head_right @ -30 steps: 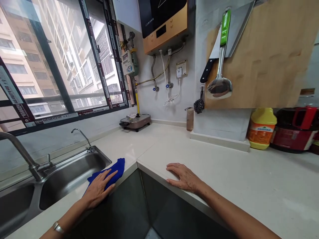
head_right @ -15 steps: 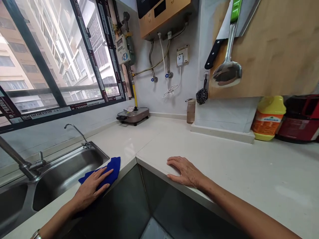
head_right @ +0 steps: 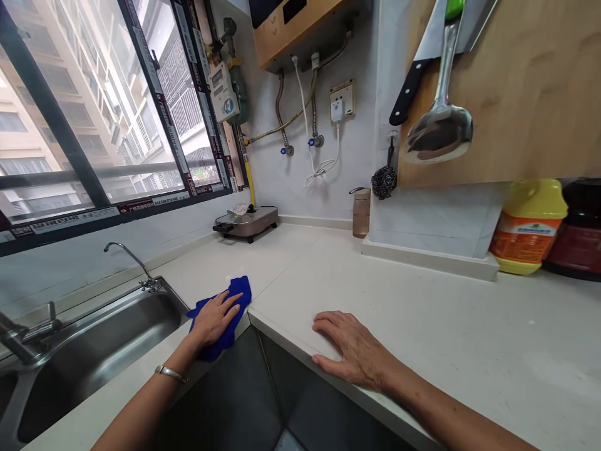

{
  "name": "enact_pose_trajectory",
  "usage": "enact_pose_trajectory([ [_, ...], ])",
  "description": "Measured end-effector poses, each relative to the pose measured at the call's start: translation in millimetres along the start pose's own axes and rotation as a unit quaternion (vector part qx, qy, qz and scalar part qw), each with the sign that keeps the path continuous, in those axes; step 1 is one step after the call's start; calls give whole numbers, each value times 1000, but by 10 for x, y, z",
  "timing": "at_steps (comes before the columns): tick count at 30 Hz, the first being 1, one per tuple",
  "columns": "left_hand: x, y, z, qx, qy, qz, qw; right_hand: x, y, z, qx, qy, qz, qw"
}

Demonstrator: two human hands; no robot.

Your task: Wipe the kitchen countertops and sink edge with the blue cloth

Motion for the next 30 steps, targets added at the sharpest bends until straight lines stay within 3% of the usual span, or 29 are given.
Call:
enact_pose_trajectory([
  [5,390,-27,-72,13,-1,25,1000,30,27,13,3,19,-9,1000],
  [10,764,-170,-158,23,14,46,999,77,70,73,2,-4,6,1000],
  [13,961,-431,-240,25,18,45,999,94,86,98,5,-14,12,1000],
  [17,1093,-1020,-399,17,27,2,999,110,74,99,-10,-36,14,999],
  [20,1038,-1483,-496,6,31,-43,999,127,-31,149,-15,-90,-11,996],
  [23,859,-1861,-536,-4,30,-91,995,114,-281,311,-2,-177,-85,980],
  [26,610,-2146,-543,-13,32,-137,990,65,-547,521,13,-250,-150,957],
  [30,257,-2483,-562,-23,39,-190,981,35,-722,777,14,-294,-179,939],
])
Point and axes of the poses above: each hand's wrist, its own x-axis towards the middle knuckle, its own z-axis out of the back of the hand, y = z × x, the point moved 8 cm from there along x, towards the middle knuckle, and after that the axes turned 6 degrees about -x, right-handed, at the moved point
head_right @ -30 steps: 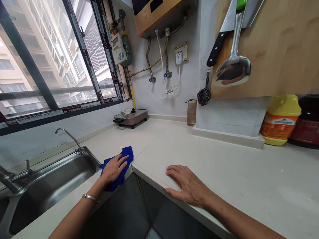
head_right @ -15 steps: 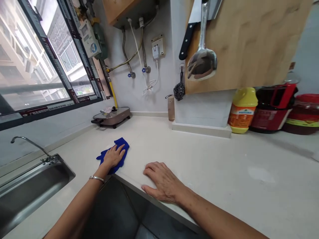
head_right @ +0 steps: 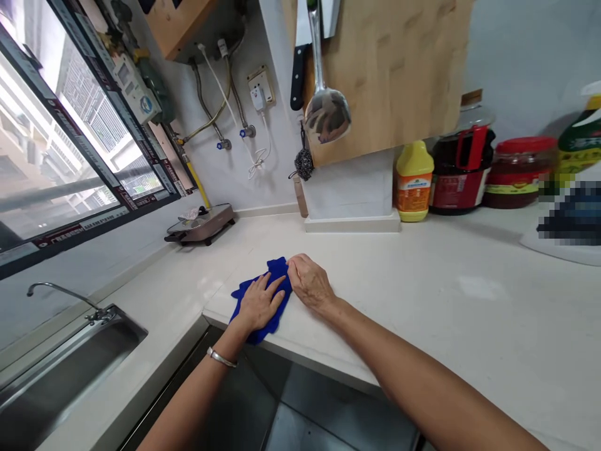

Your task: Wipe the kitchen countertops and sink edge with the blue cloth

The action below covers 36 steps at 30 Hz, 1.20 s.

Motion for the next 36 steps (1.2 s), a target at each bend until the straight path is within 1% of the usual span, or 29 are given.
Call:
enact_pose_trajectory([
  [3,-128,-350,-55,-9,-1,-43,999,73,42,88,-13,3,3,1000],
  [5,-198,-587,-90,-18,-3,-71,997,78,87,97,-40,26,4,999],
  [9,-316,-1032,-150,-39,-6,-111,993,-37,91,44,-123,109,2,986],
  [13,-449,-1411,-193,-80,-10,-127,989,-232,-16,49,-169,192,3,967],
  [15,-526,-1546,-223,-109,-5,-122,987,-330,-80,97,-170,225,-9,960],
  [17,-607,-1638,-258,-127,-1,-116,985,-431,-107,186,-158,238,-12,958],
  [19,-685,-1700,-283,-141,-6,-121,983,-547,-108,304,-139,234,-5,962],
  [21,-747,-1747,-292,-154,-18,-145,977,-681,-115,438,-113,216,-1,970],
  [23,-777,-1775,-299,-156,-26,-177,971,-818,-146,587,-82,179,-9,980],
  [27,-741,-1794,-293,-176,-2,-226,958,-1051,-247,842,-48,87,-53,994],
  [29,-724,-1774,-216,-199,1,-246,949,-1122,-252,906,-55,57,-63,995],
  [31,-740,-1663,-86,-219,-11,-258,941,-1165,-200,922,-72,46,-48,995],
  [32,-765,-1550,-11,-226,-20,-259,939,-1183,-155,907,-85,53,-30,994],
  [33,-804,-1390,67,-230,-31,-256,938,-1204,-98,872,-104,71,-3,992],
  [34,-857,-1175,147,-230,-45,-245,941,-1233,-38,822,-129,96,30,987],
  [36,-1019,-619,304,-215,-69,-213,951,-1307,54,711,-189,153,89,966],
])
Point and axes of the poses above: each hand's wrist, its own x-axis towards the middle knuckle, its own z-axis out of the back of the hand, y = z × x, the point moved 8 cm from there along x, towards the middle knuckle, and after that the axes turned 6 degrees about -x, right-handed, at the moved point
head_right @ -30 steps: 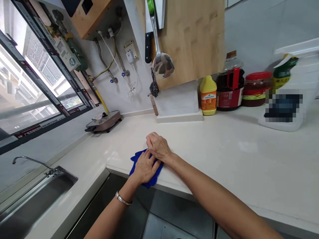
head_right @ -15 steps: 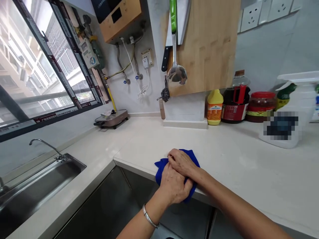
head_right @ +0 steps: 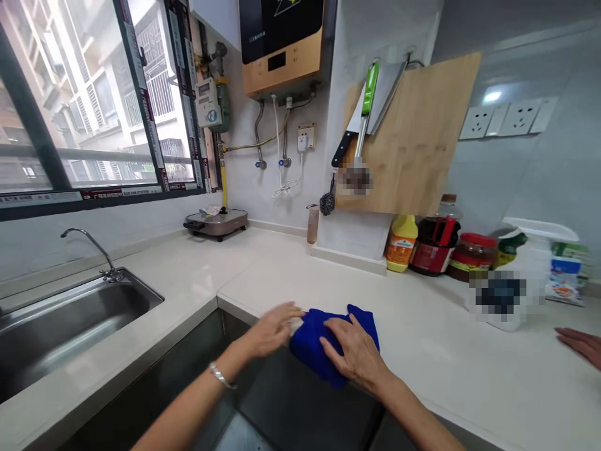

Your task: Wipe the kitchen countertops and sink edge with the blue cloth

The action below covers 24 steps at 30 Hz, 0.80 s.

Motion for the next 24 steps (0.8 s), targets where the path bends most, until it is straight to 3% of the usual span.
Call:
enact_pose_trajectory([
  [2,-419,376,463,37,-24,35,998,-22,64,-82,-54,51,27,997],
  [5,-1083,869,1127,96,-18,89,991,11,2,-165,-79,118,0,990],
  [7,-1493,1193,1445,208,38,177,961,74,-108,-219,-79,160,-31,983],
  [9,-1830,1410,1640,275,88,229,930,160,-263,-261,-89,180,-66,977],
  [11,-2076,1561,1698,303,117,251,912,256,-446,-302,-112,184,-99,971],
  [14,-2287,1751,1616,315,119,243,910,407,-733,-391,-157,196,-153,956],
  [19,-2402,1963,1506,318,48,205,924,705,-1158,-499,-218,212,-267,914],
  [24,-2484,2045,1449,334,50,200,920,1115,-1420,-700,-217,227,-332,889],
])
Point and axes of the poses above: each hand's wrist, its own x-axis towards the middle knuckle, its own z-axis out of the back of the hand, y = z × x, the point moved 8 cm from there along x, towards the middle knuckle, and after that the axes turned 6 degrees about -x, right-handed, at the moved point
